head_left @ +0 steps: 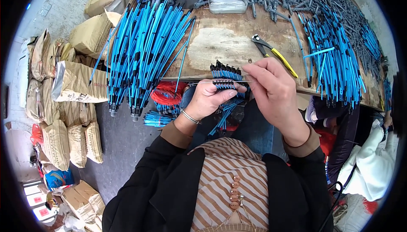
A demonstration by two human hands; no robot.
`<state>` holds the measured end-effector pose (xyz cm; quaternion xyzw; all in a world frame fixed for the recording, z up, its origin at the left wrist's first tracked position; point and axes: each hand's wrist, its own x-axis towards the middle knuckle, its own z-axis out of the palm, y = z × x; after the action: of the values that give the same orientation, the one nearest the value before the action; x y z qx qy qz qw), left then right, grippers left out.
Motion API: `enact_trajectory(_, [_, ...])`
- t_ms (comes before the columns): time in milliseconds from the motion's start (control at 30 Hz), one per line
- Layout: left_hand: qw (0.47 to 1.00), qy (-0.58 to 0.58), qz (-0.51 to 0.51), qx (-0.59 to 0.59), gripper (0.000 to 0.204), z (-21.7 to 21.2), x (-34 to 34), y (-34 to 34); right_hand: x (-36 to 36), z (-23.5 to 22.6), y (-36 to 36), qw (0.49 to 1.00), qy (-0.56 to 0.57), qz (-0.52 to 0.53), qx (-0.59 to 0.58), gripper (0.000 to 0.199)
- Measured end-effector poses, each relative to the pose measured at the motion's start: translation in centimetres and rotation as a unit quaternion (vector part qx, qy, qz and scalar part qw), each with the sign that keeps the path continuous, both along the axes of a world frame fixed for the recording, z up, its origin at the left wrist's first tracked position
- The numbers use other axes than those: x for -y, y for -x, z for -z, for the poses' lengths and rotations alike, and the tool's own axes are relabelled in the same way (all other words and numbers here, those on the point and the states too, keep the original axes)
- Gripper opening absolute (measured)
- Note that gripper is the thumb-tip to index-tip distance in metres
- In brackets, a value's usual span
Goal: Assembling blue wires into circular plastic hubs using pliers on a production workbench.
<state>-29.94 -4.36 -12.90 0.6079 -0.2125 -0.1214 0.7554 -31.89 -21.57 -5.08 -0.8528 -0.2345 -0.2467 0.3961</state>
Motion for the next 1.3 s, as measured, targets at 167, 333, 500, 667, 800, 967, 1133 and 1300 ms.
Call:
enact_trajectory(167, [1.000,-0.008,-0.003,-0.010,0.020,0.0,-0.1,0.0,0.1,0.0,0.0,1.000,0.020,0.000,0.012,0.025])
enact_trajectory(333, [1.000,-0.029,-0.005,-0.003,0.020,-0.1,-0.2,-0.1,0.2,-0.1,-0.1,0.997,0.061,0.003,0.055,0.025])
enact_trajectory(500, [1.000,-0.015,-0.001,-0.011,0.019,0.0,-0.2,-0.2,0.1,0.0,0.0,1.000,0.026,0.003,0.015,0.024])
enact_trajectory(667, [1.000,-0.006,-0.001,-0.008,0.019,0.1,-0.2,-0.1,-0.3,0.4,0.2,1.000,-0.017,-0.006,0.000,0.023])
enact_trajectory(800, [1.000,-0.016,0.003,0.009,0.020,0.1,-0.4,-0.1,-0.1,0.7,0.0,0.999,-0.045,-0.020,-0.017,0.023])
enact_trajectory(967, [1.000,-0.018,0.005,0.005,0.020,0.1,-0.3,0.0,0.2,0.8,-0.3,0.999,0.010,-0.008,0.033,0.023])
enact_trajectory(1133, [0.999,-0.009,0.006,-0.044,0.019,0.1,-0.4,0.3,-0.4,0.7,-0.2,0.989,0.068,-0.007,0.134,0.023])
enact_trajectory(1300, [0.997,0.054,0.005,-0.056,0.018,0.1,-0.1,0.3,-0.8,1.5,0.3,0.994,0.021,0.050,0.096,0.022])
